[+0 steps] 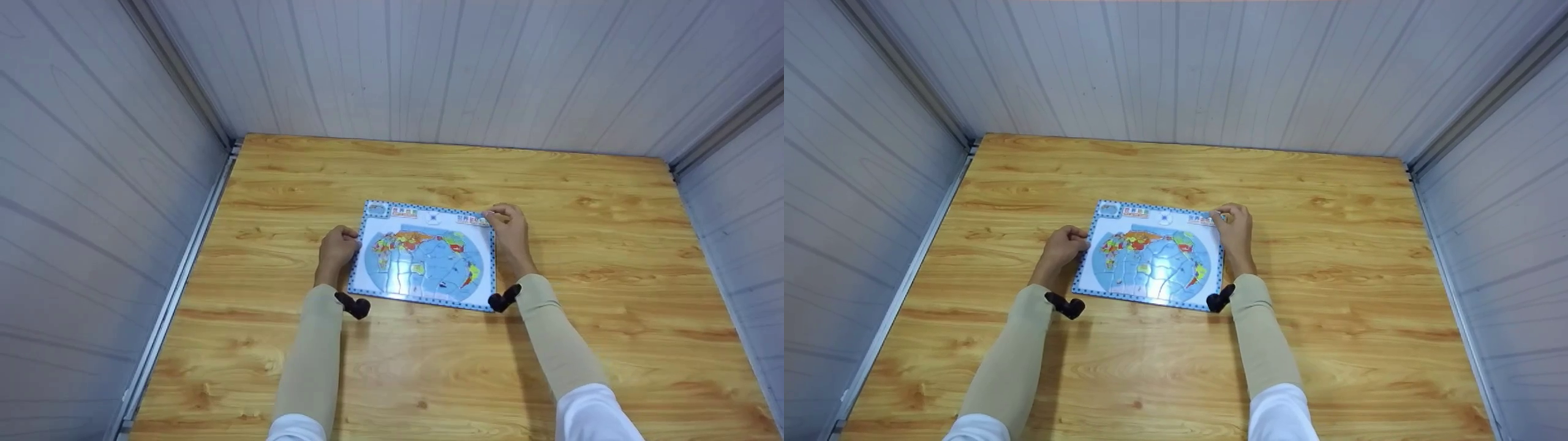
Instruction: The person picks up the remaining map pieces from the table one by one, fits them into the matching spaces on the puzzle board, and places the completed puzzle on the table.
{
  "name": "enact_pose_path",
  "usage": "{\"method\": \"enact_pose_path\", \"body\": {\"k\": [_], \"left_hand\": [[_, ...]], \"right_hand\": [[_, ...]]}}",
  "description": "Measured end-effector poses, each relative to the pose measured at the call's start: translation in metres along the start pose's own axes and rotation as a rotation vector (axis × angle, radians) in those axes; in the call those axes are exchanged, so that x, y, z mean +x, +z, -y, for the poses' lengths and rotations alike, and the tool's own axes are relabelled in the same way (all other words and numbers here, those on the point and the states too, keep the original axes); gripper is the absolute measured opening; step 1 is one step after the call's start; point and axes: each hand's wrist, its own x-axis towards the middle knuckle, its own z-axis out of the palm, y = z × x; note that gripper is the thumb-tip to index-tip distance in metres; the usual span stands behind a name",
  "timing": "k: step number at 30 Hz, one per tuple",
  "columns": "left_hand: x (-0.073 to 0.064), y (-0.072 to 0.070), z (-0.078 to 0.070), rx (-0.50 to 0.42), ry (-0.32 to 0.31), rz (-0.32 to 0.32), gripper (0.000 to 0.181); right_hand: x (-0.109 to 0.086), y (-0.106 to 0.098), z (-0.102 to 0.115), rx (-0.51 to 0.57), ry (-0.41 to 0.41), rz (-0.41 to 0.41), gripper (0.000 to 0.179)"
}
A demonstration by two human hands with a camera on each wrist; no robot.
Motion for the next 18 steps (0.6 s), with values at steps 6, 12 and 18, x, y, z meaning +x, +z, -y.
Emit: {"method": "enact_pose_path", "body": {"k": [6,12,18], "left_hand": [[-0.001,0.0,-0.001,-0.011,-0.017,0.01,0.022],[-0.002,0.0,-0.001,-0.02,-0.038,0.019,0.021],[-0.001,-0.001,-0.001,0.0,-0.014,0.024,0.021]], "right_hand": [[0.003,0.014,0.002,-0.085,-0.107,-0.026,0.026],[0.003,0.031,0.004,-0.175,-0.222,-0.008,0.024],[0.003,0.046,0.004,-0.171,-0.267,0.012,0.022]]}}
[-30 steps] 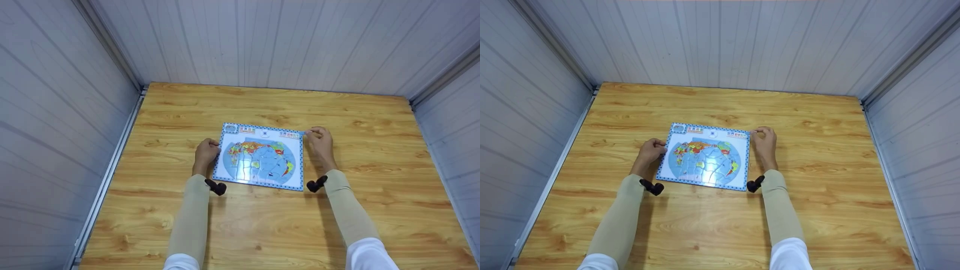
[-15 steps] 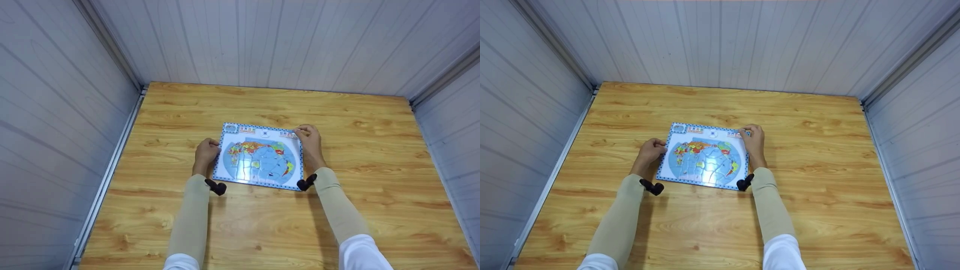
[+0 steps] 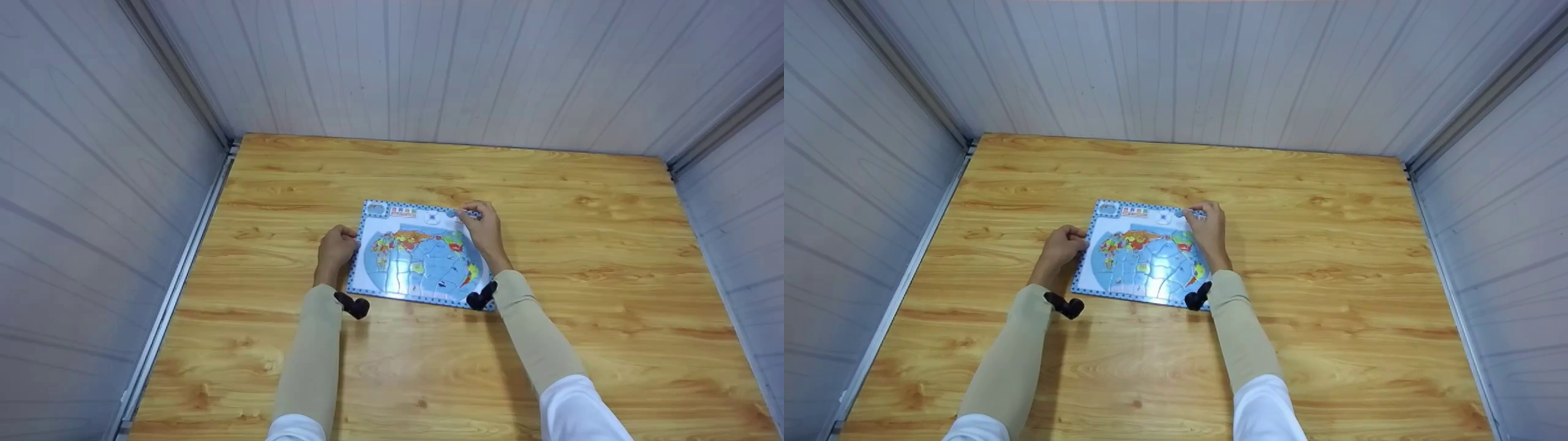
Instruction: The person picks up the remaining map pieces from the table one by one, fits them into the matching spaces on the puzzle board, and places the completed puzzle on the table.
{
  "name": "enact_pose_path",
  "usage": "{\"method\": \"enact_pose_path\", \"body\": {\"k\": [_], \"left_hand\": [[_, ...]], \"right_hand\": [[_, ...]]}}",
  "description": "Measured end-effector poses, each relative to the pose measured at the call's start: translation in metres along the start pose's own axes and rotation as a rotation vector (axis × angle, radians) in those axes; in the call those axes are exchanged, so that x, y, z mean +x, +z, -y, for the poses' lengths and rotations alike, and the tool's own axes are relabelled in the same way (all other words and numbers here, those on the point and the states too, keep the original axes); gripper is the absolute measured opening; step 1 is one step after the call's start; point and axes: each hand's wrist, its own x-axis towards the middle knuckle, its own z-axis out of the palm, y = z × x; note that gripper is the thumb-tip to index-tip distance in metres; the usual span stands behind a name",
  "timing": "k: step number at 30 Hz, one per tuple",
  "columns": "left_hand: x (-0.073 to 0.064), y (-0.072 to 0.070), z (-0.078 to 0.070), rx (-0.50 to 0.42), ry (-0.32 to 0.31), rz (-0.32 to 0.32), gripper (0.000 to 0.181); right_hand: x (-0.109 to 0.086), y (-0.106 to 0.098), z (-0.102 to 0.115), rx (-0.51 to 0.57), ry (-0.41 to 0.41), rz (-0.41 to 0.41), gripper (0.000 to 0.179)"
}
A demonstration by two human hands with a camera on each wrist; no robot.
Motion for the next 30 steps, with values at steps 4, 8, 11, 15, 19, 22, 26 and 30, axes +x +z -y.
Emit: {"method": "enact_pose_path", "body": {"k": [4,8,11,15,19,22,26,30], "left_hand": [[0.002,0.0,0.0,0.011,-0.002,-0.002,0.021],[0.002,0.0,0.0,-0.001,-0.025,0.009,0.021],[0.001,0.0,0.0,-0.009,-0.026,0.012,0.021],[0.0,0.0,0.0,-0.012,-0.018,0.011,0.021],[0.0,0.001,0.001,-0.008,-0.015,0.01,0.021],[0.001,0.001,0.001,-0.007,-0.018,0.011,0.022],[0.001,0.0,0.002,-0.006,-0.016,0.01,0.021],[0.001,0.0,0.002,0.006,0.004,-0.002,0.021]], "right_hand": [[0.0,0.01,0.001,-0.014,0.008,0.025,0.022],[-0.001,0.021,0.003,-0.037,0.004,0.042,0.021],[-0.002,0.03,0.006,-0.039,-0.02,0.058,0.02],[-0.002,0.04,0.008,-0.058,-0.038,0.074,0.019],[-0.002,0.049,0.006,-0.055,-0.013,0.095,0.017],[-0.002,0.055,0.005,-0.048,-0.01,0.11,0.015],[-0.002,0.062,0.006,-0.058,-0.036,0.123,0.015],[-0.002,0.07,0.01,-0.076,-0.026,0.143,0.016]]}}
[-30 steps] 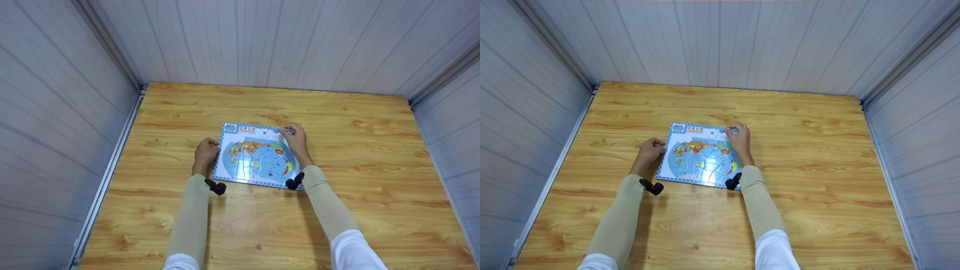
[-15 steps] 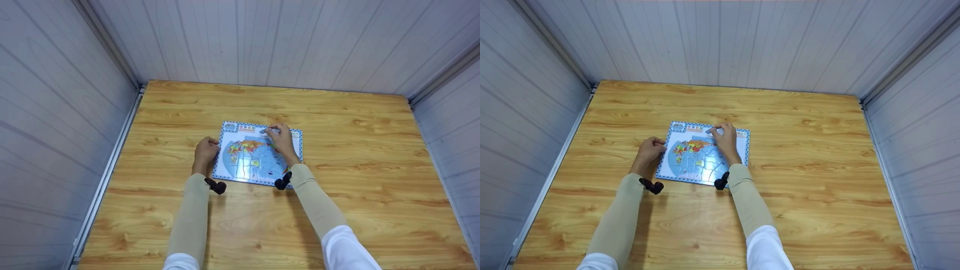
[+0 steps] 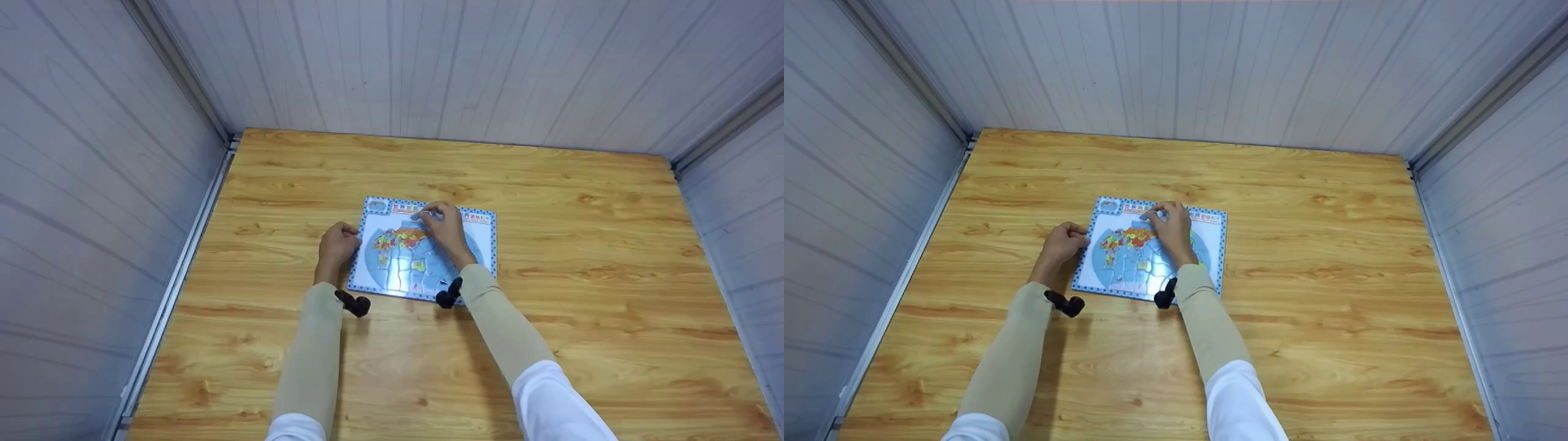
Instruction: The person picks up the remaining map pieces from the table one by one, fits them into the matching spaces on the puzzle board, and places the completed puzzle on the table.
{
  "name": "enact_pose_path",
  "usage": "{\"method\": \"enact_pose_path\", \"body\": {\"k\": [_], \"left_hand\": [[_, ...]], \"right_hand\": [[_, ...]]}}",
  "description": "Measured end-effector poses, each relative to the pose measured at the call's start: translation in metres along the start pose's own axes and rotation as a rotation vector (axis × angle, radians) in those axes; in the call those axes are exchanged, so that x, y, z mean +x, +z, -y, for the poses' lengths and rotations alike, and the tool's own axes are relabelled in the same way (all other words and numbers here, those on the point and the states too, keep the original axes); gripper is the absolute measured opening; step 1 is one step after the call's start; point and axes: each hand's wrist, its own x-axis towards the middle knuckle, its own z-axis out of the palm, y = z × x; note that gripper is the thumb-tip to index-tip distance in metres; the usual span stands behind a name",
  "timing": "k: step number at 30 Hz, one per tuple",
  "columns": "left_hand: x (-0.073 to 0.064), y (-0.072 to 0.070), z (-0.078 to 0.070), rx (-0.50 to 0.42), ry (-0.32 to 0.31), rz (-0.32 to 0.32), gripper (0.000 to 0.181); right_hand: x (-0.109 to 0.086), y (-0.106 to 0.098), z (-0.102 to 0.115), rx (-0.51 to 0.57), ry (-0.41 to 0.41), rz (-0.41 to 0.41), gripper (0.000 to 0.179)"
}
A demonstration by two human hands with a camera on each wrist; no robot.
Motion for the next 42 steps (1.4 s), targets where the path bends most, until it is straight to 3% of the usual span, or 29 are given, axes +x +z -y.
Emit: {"method": "enact_pose_path", "body": {"k": [10,19,34,42], "left_hand": [[-0.001,-0.001,-0.001,0.007,-0.006,-0.005,0.022],[-0.001,0.0,-0.002,-0.015,-0.032,0.015,0.022],[-0.003,-0.002,0.0,-0.025,0.008,0.004,0.019],[-0.002,0.0,0.0,-0.029,-0.008,0.001,0.019]], "right_hand": [[-0.002,0.019,0.009,-0.24,-0.064,0.047,0.017],[-0.005,0.028,0.013,-0.248,-0.053,0.079,0.013],[-0.005,0.039,0.019,-0.312,-0.061,0.068,0.017],[-0.006,0.04,0.025,-0.362,-0.039,0.064,0.017]]}}
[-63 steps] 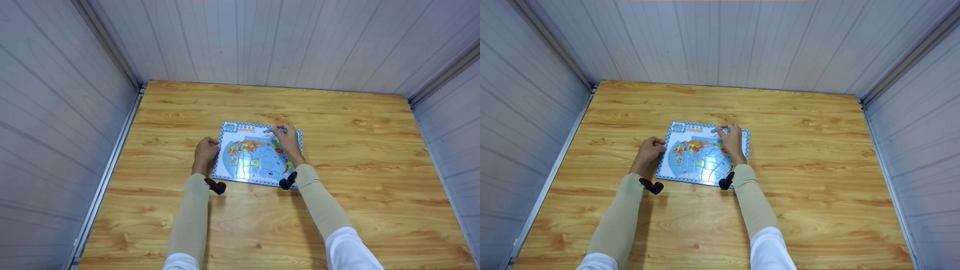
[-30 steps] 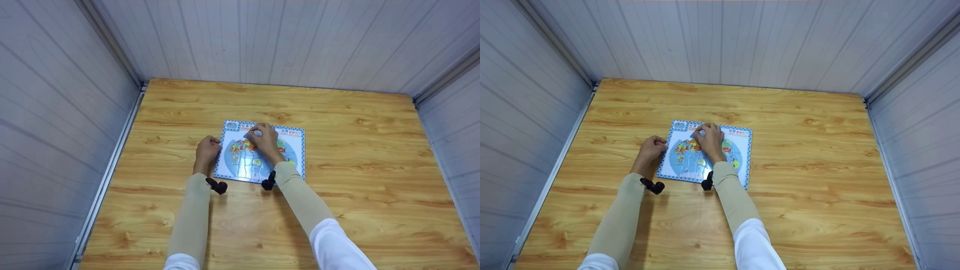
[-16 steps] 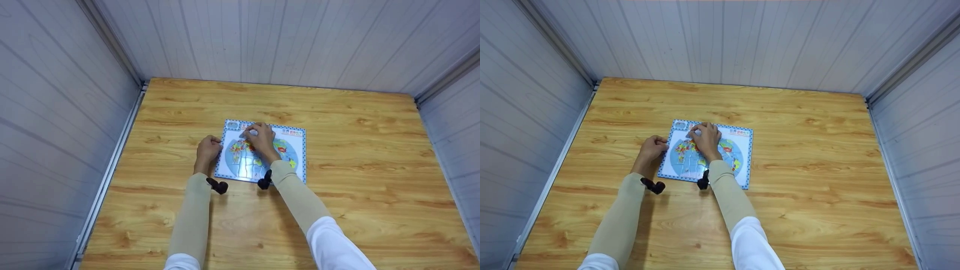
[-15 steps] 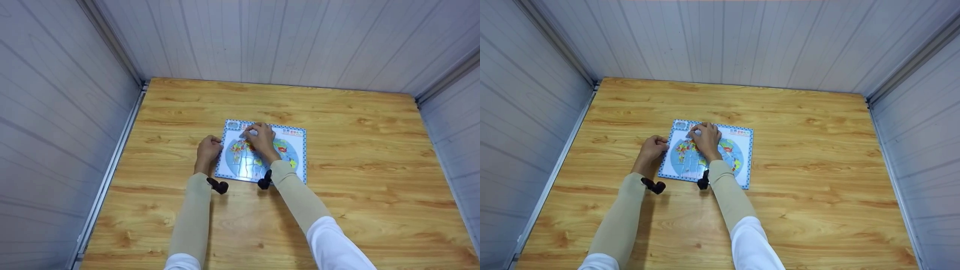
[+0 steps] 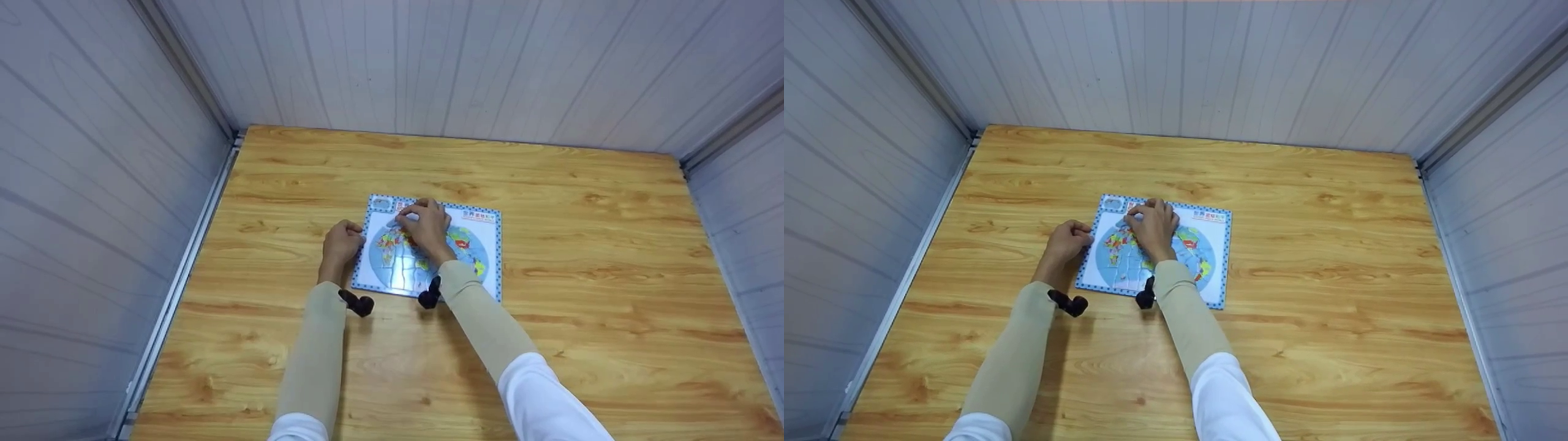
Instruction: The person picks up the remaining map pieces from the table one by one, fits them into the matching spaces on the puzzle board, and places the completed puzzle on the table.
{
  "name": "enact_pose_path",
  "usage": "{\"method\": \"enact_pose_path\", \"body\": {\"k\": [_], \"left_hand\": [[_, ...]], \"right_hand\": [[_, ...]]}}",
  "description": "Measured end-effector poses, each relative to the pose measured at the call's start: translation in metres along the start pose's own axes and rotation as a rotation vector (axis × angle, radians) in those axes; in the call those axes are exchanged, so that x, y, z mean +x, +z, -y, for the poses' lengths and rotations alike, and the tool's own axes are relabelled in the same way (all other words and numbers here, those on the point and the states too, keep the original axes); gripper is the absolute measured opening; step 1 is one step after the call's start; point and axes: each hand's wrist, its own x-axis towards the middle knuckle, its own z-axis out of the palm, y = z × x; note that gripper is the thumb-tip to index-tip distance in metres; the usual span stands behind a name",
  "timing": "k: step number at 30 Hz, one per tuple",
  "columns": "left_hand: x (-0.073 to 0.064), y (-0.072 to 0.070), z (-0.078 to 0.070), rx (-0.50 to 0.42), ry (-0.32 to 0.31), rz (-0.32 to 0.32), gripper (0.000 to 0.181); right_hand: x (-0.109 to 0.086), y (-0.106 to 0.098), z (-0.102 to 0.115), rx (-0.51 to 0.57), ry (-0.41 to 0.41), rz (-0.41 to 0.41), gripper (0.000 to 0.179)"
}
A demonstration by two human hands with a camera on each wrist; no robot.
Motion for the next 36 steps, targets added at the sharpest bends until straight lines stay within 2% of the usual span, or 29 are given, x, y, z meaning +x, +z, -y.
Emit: {"method": "enact_pose_path", "body": {"k": [13,21,36], "left_hand": [[-0.0014,0.0001,-0.0007,-0.022,-0.01,0.002,0.02],[-0.0009,0.0007,-0.0012,0.008,0.016,-0.017,0.019],[-0.0002,0.0014,-0.0005,-0.027,-0.018,-0.006,0.019]], "right_hand": [[0.0003,0.0005,0.0044,-0.064,0.001,-0.005,0.017],[-0.0016,0.0023,0.0028,-0.081,-0.012,-0.015,0.017],[-0.0005,0.0009,-0.0027,-0.115,-0.05,0.018,0.015]]}}
